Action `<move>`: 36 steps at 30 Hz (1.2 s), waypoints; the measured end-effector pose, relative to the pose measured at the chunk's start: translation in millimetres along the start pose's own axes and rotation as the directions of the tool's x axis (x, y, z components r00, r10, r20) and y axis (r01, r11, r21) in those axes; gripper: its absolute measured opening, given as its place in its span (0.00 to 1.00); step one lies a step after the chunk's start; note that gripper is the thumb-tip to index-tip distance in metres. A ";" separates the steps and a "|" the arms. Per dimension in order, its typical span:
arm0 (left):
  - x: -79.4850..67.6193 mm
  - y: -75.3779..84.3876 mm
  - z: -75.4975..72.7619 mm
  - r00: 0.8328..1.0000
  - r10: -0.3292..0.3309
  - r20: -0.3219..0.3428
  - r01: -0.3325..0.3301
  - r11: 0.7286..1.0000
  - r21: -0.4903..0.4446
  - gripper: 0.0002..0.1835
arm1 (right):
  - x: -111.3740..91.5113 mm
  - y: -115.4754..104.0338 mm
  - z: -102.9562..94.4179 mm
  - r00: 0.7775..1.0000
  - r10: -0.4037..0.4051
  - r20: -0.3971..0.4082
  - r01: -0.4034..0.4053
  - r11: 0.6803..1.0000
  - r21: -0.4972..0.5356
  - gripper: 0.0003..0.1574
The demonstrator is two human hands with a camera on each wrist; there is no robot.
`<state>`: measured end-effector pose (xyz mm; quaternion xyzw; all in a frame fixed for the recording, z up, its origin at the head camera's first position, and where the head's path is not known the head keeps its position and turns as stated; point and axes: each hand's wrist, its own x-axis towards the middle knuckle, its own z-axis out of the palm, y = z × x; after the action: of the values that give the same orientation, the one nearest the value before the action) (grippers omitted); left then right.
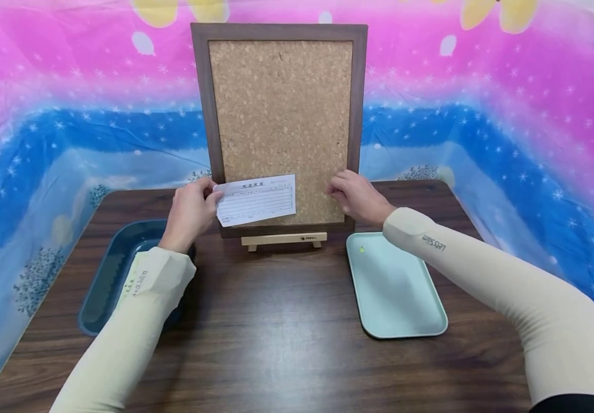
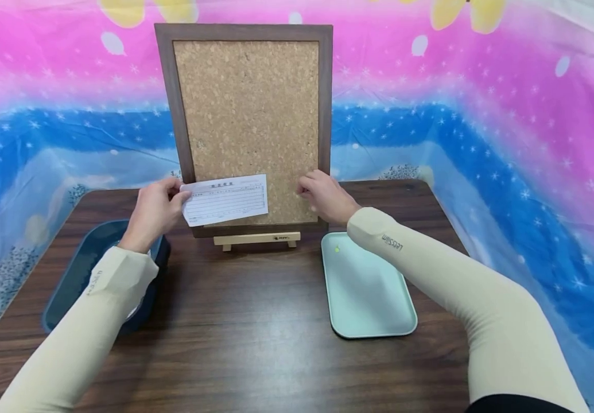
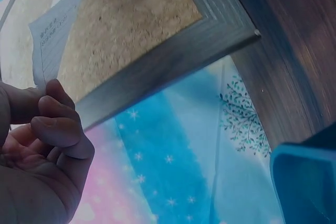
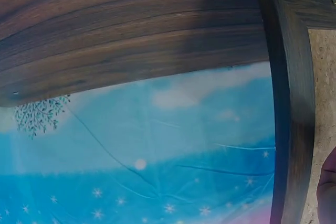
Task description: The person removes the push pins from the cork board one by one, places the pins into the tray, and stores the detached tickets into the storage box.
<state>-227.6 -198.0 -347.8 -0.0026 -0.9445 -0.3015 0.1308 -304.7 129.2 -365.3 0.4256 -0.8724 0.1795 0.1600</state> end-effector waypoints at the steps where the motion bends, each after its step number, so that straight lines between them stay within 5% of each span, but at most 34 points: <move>1: -1.1 -1.8 -2.0 1.000 -0.009 0.006 0.009 1.000 0.001 0.10 | -0.6 0.9 0.7 1.000 -0.008 -0.009 0.008 1.000 0.007 0.06; 10: -19.4 -22.4 -30.1 0.999 -0.047 0.007 0.046 0.998 0.046 0.10 | -18.5 10.3 0.2 0.999 0.007 -0.044 -0.006 1.000 0.022 0.07; 19: -50.6 -58.6 -66.5 0.983 -0.182 0.011 0.178 0.972 0.156 0.15 | -64.6 27.7 7.9 0.981 0.162 -0.102 -0.159 0.986 0.039 0.14; 25: -69.3 -86.7 -86.1 0.958 -0.283 0.039 0.268 0.938 0.219 0.19 | -85.6 36.5 18.0 0.973 0.225 -0.042 -0.224 0.974 0.039 0.15; 32: -88.3 -117.9 -100.3 0.950 -0.303 0.071 0.272 0.919 0.285 0.18 | -99.4 42.1 25.8 0.937 0.336 0.095 -0.342 0.938 0.055 0.14; 36: -96.2 -129.4 -100.5 0.921 -0.371 0.117 0.321 0.895 0.310 0.21 | -105.4 43.1 34.3 0.930 0.315 0.187 -0.334 0.940 0.077 0.14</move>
<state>-120.8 -354.1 -366.6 0.1587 -0.9709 -0.1794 -0.0089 -281.7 210.7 -448.8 0.2972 -0.9304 0.2127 0.0294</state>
